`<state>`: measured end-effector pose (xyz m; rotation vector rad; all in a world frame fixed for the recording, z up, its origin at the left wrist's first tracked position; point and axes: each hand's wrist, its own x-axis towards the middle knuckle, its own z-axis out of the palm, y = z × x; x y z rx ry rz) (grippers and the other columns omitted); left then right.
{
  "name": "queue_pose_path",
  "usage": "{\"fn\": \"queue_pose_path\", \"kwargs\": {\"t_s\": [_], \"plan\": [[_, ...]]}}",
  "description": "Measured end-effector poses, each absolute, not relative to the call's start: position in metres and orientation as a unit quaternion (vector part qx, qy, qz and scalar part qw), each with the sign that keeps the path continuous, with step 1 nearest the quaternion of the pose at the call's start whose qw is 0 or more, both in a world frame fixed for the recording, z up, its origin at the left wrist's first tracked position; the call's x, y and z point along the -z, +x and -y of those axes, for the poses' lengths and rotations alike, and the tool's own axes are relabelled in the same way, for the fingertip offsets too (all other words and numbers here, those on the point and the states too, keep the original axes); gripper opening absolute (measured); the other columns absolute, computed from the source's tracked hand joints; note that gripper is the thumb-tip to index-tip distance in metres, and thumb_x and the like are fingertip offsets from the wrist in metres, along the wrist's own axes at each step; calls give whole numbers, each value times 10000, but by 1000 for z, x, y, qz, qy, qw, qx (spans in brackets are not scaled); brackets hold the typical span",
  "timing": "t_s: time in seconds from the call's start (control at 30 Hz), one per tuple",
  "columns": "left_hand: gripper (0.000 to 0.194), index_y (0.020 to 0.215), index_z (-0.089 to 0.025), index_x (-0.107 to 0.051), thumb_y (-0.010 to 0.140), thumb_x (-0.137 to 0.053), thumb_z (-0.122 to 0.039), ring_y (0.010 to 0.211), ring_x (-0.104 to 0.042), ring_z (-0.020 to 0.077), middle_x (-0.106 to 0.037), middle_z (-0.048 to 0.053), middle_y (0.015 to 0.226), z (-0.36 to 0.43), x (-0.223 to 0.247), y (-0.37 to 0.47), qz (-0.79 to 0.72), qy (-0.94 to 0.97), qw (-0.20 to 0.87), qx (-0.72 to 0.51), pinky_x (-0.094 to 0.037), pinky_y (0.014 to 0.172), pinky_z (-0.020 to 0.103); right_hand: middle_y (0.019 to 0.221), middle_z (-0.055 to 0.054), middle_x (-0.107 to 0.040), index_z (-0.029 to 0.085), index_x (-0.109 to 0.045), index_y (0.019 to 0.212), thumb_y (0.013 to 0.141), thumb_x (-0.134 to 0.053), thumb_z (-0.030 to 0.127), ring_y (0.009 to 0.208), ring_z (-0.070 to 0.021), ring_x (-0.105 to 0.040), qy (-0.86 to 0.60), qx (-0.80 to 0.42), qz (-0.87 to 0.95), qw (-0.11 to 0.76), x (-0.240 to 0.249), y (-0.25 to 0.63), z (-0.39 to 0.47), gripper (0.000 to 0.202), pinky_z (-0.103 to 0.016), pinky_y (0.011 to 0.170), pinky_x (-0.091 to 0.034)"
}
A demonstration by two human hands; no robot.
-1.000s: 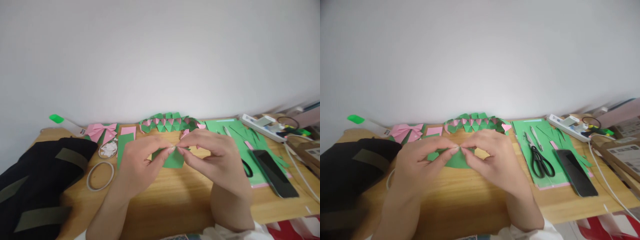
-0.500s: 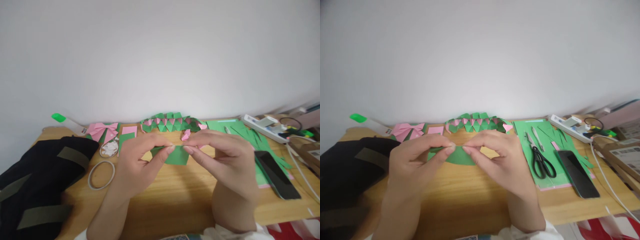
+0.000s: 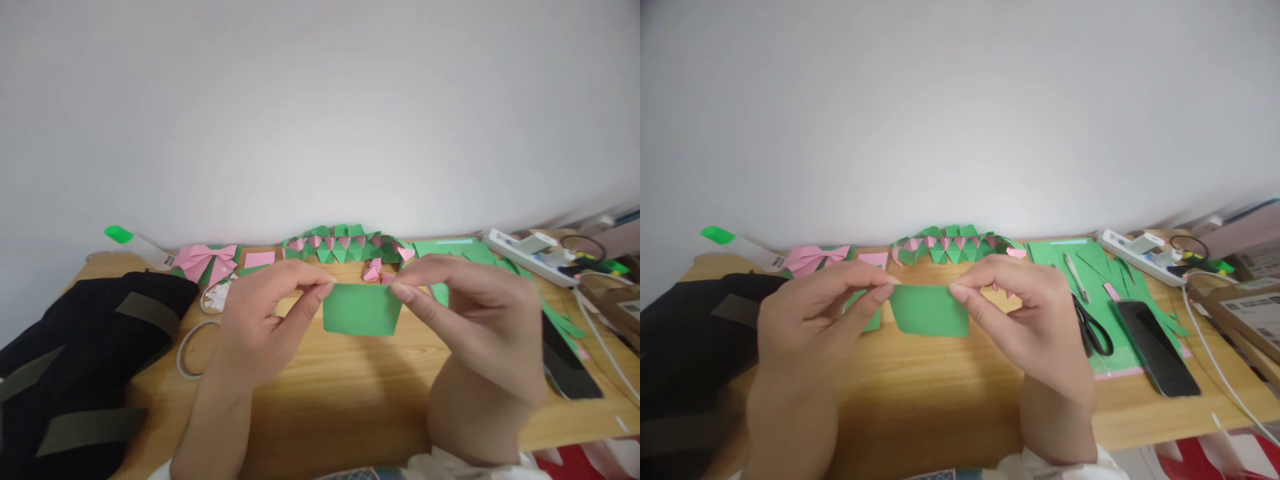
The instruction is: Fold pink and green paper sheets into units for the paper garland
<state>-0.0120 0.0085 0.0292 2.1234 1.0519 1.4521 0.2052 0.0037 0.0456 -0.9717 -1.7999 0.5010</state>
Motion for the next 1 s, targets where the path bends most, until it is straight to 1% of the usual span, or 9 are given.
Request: {"fn": "queue_pose_path", "kwargs": {"t_s": [0.17, 0.33, 0.43, 0.57, 0.7, 0.73, 0.87, 0.93, 1.0], "plan": [[170, 876, -245, -689, 846, -647, -82, 702, -681, 103, -742, -54, 799, -8, -31, -16, -403, 735, 173, -517, -539, 638, 206, 655, 20, -712, 230, -700, 738, 827, -691, 130, 617, -128, -640, -408, -265, 722, 491, -45, 204, -7, 134, -265, 569, -485], [133, 800, -243, -720, 844, -668, -128, 678, -703, 114, -742, -49, 728, -6, -34, -11, -506, 598, 186, -593, -574, 670, 222, 577, 27, -655, 256, -734, 734, 801, -741, 202, 539, -108, -578, -453, -310, 627, 553, -39, 205, -11, 86, -230, 467, -436], [107, 820, -230, -740, 859, -666, -164, 618, -702, 95, -754, -46, 708, -6, -36, -6, -490, 547, 286, -615, -582, 606, 190, 564, 23, -651, 245, -739, 694, 753, -784, 246, 512, -101, -557, -455, -358, 588, 565, -35, 205, -18, 75, -221, 448, -448], [122, 884, -223, -752, 898, -631, -213, 550, -687, 80, -755, -42, 683, -9, -39, -2, -437, 540, 458, -555, -557, 496, 154, 560, 18, -654, 218, -734, 656, 697, -823, 273, 488, -89, -542, -457, -410, 552, 564, -34, 203, -28, 112, -211, 432, -456], [103, 930, -217, -740, 859, -678, -175, 544, -679, 70, -736, -51, 645, -11, -41, -6, -408, 528, 528, -525, -540, 498, 131, 539, 27, -638, 210, -735, 653, 686, -828, 257, 461, -70, -520, -449, -451, 524, 566, -35, 203, -33, 110, -195, 421, -445], [141, 963, -217, -732, 829, -713, -175, 556, -684, 75, -740, -47, 661, -10, -41, -7, -402, 530, 541, -515, -544, 513, 136, 530, 29, -631, 207, -735, 652, 686, -827, 258, 454, -67, -514, -447, -457, 520, 567, -35, 203, -33, 111, -192, 420, -442], [559, 1169, -231, -649, 655, -857, -159, 692, -714, 128, -765, -14, 810, -8, -41, -10, -394, 549, 565, -474, -587, 639, 204, 501, 32, -610, 194, -731, 648, 685, -824, 267, 432, -62, -491, -449, -464, 506, 571, -36, 202, -34, 124, -192, 405, -420], [656, 1242, -243, -604, 646, -858, -142, 714, -704, 131, -758, -13, 827, -6, -40, -9, -400, 561, 564, -456, -587, 660, 215, 495, 32, -608, 191, -727, 650, 689, -819, 273, 424, -64, -489, -454, -463, 503, 572, -36, 202, -35, 129, -194, 396, -412], [691, 1292, -262, -568, 669, -835, -126, 711, -696, 130, -743, -23, 811, -4, -39, -8, -407, 567, 555, -452, -583, 652, 216, 494, 32, -609, 189, -724, 652, 693, -815, 279, 422, -65, -490, -460, -457, 502, 572, -35, 202, -36, 135, -195, 391, -411]]}}
